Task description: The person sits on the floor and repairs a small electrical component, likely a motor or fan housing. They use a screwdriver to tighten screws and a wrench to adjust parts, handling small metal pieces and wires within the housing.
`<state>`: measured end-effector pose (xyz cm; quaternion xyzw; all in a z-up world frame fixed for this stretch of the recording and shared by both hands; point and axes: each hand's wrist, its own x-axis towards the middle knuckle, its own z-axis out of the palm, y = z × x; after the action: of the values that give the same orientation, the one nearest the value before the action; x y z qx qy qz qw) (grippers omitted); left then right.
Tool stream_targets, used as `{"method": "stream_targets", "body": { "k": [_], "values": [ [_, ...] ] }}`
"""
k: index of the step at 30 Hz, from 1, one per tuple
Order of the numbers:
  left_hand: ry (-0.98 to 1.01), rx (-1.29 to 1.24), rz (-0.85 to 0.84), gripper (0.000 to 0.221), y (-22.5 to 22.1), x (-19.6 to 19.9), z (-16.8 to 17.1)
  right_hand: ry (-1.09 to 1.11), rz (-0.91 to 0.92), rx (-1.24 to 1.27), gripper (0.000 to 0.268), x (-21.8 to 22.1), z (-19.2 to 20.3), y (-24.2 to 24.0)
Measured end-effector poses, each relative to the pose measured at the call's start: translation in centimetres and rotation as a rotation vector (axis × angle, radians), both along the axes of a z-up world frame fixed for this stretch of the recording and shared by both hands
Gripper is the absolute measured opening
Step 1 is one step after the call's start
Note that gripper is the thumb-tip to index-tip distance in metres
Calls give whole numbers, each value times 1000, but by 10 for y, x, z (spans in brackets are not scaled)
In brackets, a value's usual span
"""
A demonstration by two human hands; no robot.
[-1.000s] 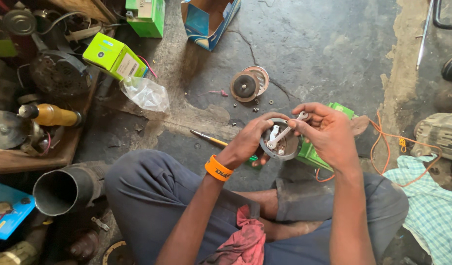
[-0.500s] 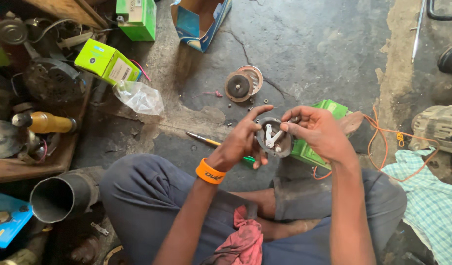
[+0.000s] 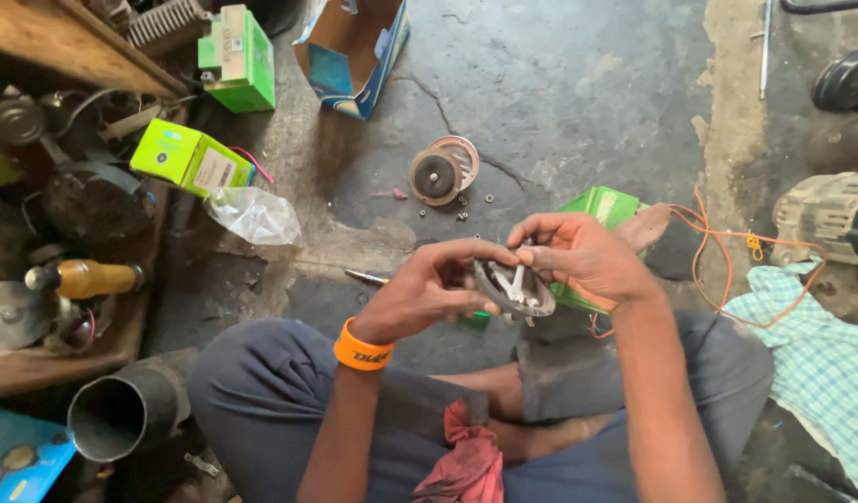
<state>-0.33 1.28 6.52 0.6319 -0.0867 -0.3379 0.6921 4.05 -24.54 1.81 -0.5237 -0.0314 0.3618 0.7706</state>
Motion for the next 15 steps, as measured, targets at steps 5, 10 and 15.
{"method": "stream_targets", "body": {
  "k": [5, 10, 15],
  "values": [
    [-534, 143, 138, 52, 5, -2, 16, 107, 35, 90, 26, -3, -10, 8],
    [-697, -124, 34, 38, 7, -3, 19, 180, 51, 142, 35, -10, -28, 25],
    [-441, -227, 59, 32, 9, -10, 9, 227, 65, 264, 41, -14, -48, 38]
  ]
}}
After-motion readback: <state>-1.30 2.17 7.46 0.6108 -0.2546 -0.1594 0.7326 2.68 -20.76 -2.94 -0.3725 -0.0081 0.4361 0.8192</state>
